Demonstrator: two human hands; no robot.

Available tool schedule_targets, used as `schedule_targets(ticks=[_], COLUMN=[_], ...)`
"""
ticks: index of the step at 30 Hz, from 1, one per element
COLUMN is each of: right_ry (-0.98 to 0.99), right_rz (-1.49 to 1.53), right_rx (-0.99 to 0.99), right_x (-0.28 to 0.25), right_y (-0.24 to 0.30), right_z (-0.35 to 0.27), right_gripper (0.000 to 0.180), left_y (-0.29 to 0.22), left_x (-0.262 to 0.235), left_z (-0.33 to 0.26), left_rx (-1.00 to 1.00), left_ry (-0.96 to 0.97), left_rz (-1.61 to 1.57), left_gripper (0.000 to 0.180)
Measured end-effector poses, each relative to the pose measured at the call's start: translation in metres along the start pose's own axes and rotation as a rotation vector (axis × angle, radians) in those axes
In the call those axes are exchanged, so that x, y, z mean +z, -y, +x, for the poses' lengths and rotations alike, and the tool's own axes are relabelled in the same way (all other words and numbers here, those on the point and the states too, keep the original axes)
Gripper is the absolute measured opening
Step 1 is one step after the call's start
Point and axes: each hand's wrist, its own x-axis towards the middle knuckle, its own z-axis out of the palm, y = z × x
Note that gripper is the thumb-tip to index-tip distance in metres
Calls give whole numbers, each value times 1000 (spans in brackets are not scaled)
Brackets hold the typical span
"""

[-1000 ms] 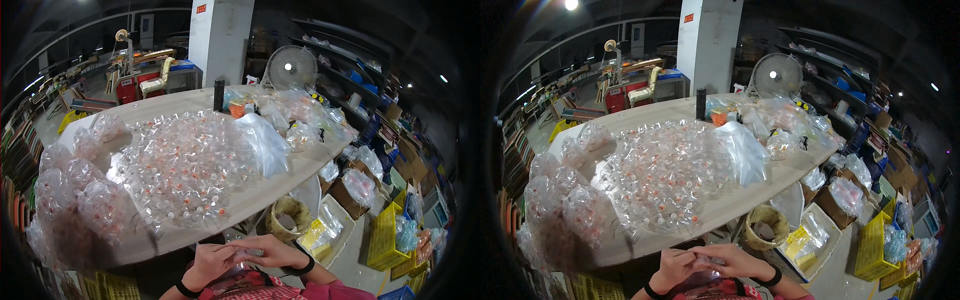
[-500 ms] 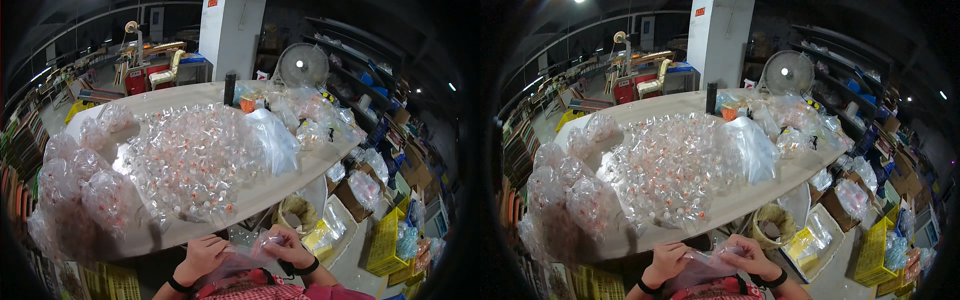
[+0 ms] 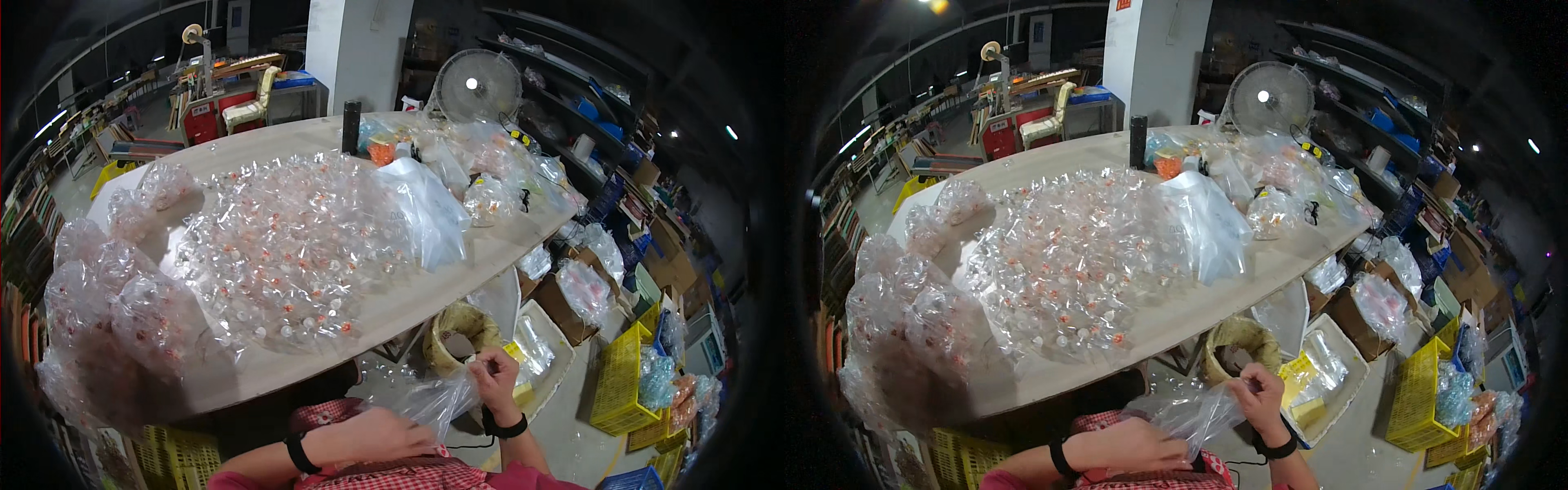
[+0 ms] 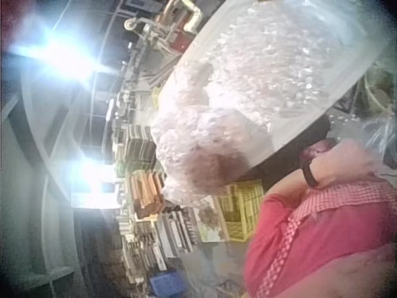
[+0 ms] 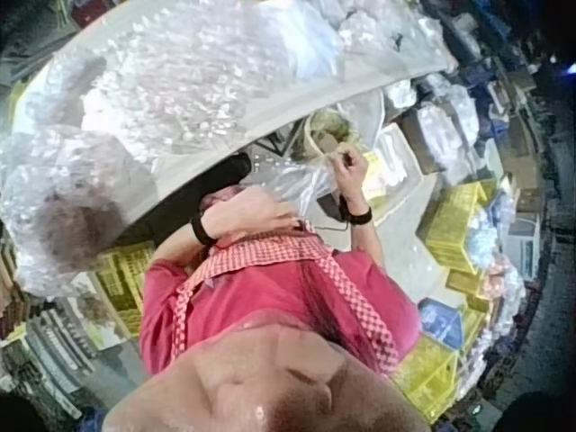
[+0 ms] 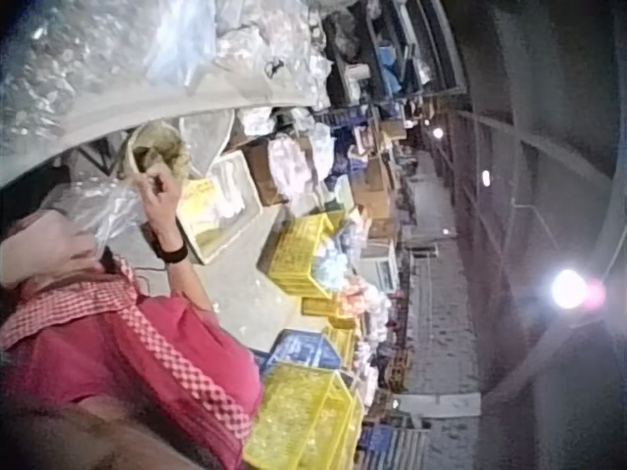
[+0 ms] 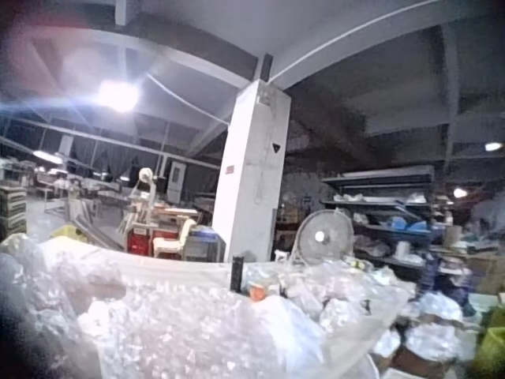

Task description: Sorting and bagging small plastic-wrapped items on a workbench.

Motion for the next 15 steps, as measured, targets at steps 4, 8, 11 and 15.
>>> schedule_targets(ticks=[4,8,11,15], right_ry=[140,643,825,686], right_rz=[-241,-588,-740,-416], right_rx=[-195,-243,-29,249], right_x=[-27,-33,-50,-54], right_y=[-7,-21,-56,-78], right_z=[-18,-49,-79,-97], right_gripper=[27,19,34,46], left_y=[55,144,182,161], left_x=[53,171,226,282], left_z=[2,-15,8,34], left_rx=[-263,-321,-411,-428], left_ry=[290,120,373,462], left_rz=[-178,38,180,99], left_gripper=[19,14,10,12])
